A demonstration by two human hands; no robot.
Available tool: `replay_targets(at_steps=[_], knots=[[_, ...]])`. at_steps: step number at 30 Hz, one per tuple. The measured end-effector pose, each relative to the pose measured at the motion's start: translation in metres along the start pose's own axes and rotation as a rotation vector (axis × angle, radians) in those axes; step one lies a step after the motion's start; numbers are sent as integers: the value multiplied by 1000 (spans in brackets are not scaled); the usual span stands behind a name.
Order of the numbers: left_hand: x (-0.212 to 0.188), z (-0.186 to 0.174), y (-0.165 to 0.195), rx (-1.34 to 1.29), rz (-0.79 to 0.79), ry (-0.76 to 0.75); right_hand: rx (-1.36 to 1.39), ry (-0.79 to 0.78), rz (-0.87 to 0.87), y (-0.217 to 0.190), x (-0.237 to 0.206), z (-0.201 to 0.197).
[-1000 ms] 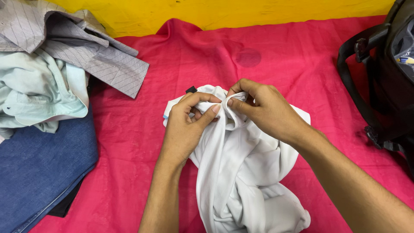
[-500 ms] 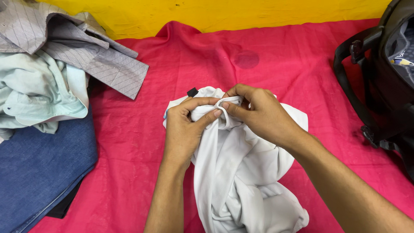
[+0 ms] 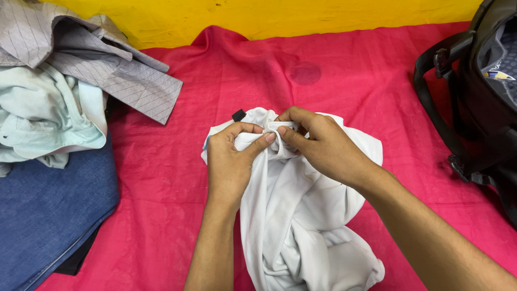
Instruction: The person folds a black and white cycling jersey on a bed and places it into an open duffel bag that already holds a blue shirt, then picks up a white polo shirt and fastens its buttons while it lies on the bed.
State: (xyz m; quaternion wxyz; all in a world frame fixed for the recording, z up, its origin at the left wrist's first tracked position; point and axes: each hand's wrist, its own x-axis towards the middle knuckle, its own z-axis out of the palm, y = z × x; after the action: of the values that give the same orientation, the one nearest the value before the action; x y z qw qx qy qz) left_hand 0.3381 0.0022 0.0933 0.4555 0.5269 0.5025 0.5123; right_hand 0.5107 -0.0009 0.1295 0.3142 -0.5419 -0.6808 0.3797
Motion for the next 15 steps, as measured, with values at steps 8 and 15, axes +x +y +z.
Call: replay_targets(at_steps=[8,15], knots=[[2,-26,4,-30,-8,57,100,193,52,10,2,-21],[0,-25,19,184,51,-63,55,314,-67,14,3,-22]])
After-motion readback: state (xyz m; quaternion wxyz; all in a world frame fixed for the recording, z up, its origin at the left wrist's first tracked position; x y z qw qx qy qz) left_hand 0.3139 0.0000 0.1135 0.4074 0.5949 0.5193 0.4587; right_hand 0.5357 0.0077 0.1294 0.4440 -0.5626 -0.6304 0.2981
